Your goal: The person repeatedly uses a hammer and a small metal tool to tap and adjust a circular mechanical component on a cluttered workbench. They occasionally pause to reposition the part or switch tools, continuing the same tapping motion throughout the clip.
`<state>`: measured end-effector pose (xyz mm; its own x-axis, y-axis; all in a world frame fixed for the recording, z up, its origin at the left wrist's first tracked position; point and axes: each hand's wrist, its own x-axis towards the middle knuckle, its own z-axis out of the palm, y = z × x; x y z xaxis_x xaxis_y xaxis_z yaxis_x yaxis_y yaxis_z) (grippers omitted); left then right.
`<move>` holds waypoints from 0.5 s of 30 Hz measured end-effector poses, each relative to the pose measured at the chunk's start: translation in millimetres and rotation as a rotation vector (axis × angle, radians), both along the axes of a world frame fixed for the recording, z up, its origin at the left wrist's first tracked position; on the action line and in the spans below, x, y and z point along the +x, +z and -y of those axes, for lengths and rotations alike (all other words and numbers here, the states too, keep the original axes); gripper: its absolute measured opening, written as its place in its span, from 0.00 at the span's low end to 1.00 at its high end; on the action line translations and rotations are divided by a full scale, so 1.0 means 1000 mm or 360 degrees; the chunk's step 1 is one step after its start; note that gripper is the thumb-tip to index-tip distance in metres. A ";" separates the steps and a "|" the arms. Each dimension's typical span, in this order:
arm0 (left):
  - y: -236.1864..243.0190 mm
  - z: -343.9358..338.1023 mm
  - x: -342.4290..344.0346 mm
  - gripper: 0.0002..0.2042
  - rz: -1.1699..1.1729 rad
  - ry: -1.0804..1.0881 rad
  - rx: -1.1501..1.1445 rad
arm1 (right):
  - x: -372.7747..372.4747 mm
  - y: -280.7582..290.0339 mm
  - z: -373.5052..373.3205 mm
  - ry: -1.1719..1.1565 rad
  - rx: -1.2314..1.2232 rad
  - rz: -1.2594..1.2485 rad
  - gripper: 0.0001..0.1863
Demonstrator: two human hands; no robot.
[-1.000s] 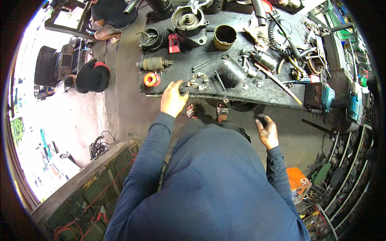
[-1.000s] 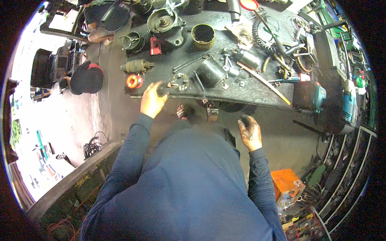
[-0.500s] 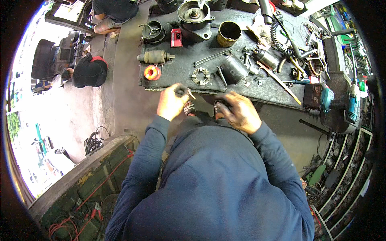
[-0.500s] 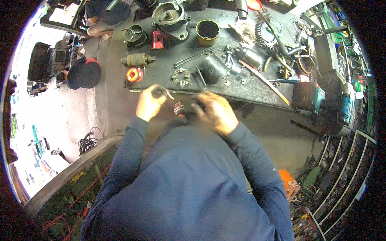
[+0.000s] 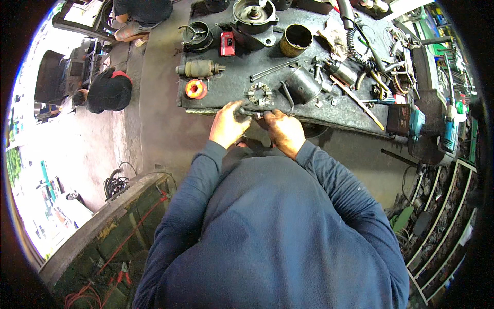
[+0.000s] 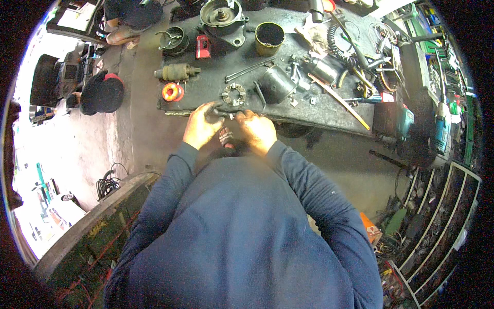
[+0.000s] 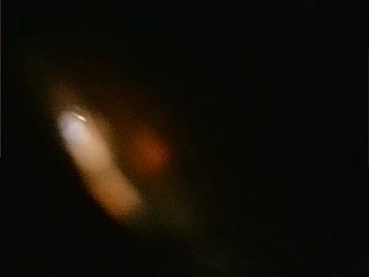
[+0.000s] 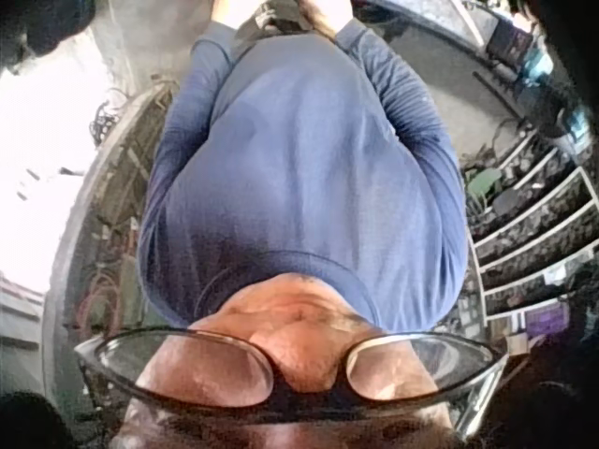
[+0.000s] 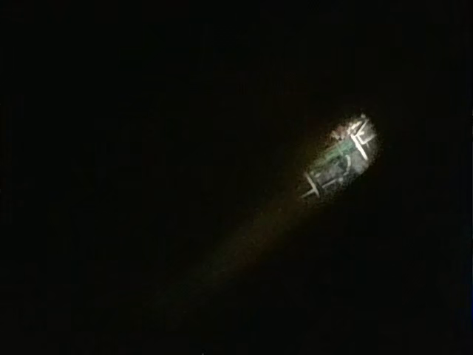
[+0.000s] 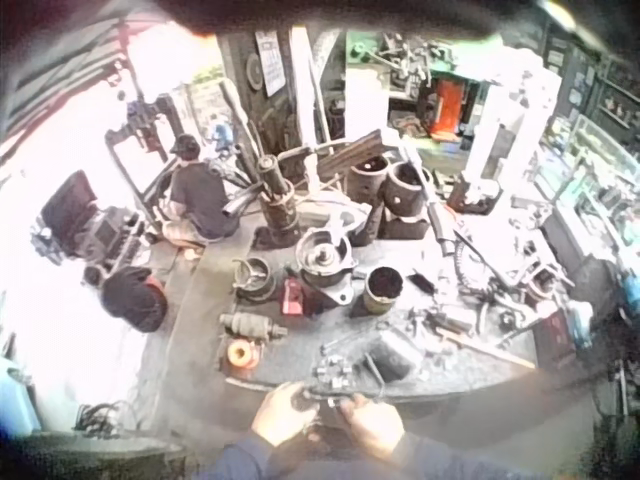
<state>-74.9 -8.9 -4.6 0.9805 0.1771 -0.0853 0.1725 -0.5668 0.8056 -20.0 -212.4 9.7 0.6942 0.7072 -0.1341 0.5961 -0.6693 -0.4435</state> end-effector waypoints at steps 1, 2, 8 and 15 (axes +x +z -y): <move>0.002 -0.003 0.003 0.23 -0.0045 -0.0089 -0.0034 | -0.001 0.000 -0.004 0.0005 -0.0074 -0.0013 0.15; 0.008 -0.004 0.007 0.24 -0.0080 -0.0172 -0.0066 | 0.001 0.001 -0.006 0.0016 -0.0148 -0.0017 0.14; -0.004 0.006 0.015 0.19 0.0021 -0.0354 0.0196 | -0.004 -0.023 0.001 -0.0151 0.0004 -0.0030 0.12; -0.010 0.023 0.010 0.18 0.0097 -0.0114 0.0072 | -0.013 -0.035 0.005 -0.0494 0.0309 -0.0161 0.13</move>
<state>-65.2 -31.6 -14.6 0.9939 0.1086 -0.0184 0.0814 -0.6117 0.7869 -32.7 -217.3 -25.8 0.8696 0.4840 -0.0972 0.3246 -0.7090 -0.6261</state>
